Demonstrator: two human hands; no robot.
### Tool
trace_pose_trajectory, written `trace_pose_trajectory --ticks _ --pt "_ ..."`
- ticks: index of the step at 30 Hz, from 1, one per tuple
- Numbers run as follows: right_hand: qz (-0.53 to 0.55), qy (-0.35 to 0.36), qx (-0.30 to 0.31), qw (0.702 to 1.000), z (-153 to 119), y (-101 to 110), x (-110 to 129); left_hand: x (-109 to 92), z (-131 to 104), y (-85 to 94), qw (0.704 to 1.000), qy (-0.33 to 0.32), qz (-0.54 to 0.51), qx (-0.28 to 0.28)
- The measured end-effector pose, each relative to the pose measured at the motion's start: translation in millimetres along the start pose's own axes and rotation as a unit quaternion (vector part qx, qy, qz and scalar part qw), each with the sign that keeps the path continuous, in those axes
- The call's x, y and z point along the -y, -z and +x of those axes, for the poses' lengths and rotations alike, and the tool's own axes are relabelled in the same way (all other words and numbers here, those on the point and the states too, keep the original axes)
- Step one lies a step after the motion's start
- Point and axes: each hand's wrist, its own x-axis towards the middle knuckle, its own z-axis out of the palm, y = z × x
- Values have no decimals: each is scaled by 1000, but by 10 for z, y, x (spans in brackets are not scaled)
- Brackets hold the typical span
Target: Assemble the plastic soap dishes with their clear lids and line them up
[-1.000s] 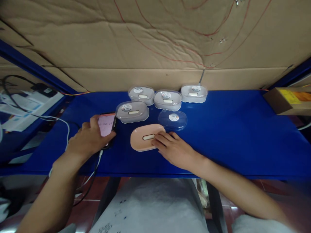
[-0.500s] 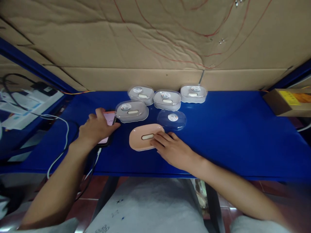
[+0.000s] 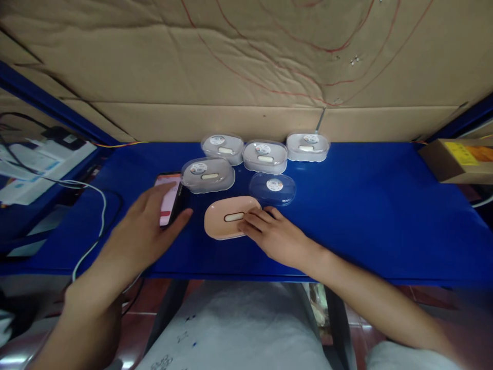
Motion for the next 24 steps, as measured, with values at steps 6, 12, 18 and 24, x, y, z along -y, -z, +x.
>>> trace_pose_trajectory --ticks 6,12,18,24 --pt "45 -35 -84 995 -20 155 -183 -186 -415 -454 985 -91 -146 18" --pt "-51 -189 -47 979 -124 77 -575 -125 -364 -755 972 -153 -176 3" --pt "41 -201 -101 973 -104 162 -574 -100 -378 -816 973 -117 -200 0" --pt "174 -70 -84 979 -44 199 -203 -83 -350 -831 967 -93 -235 17"
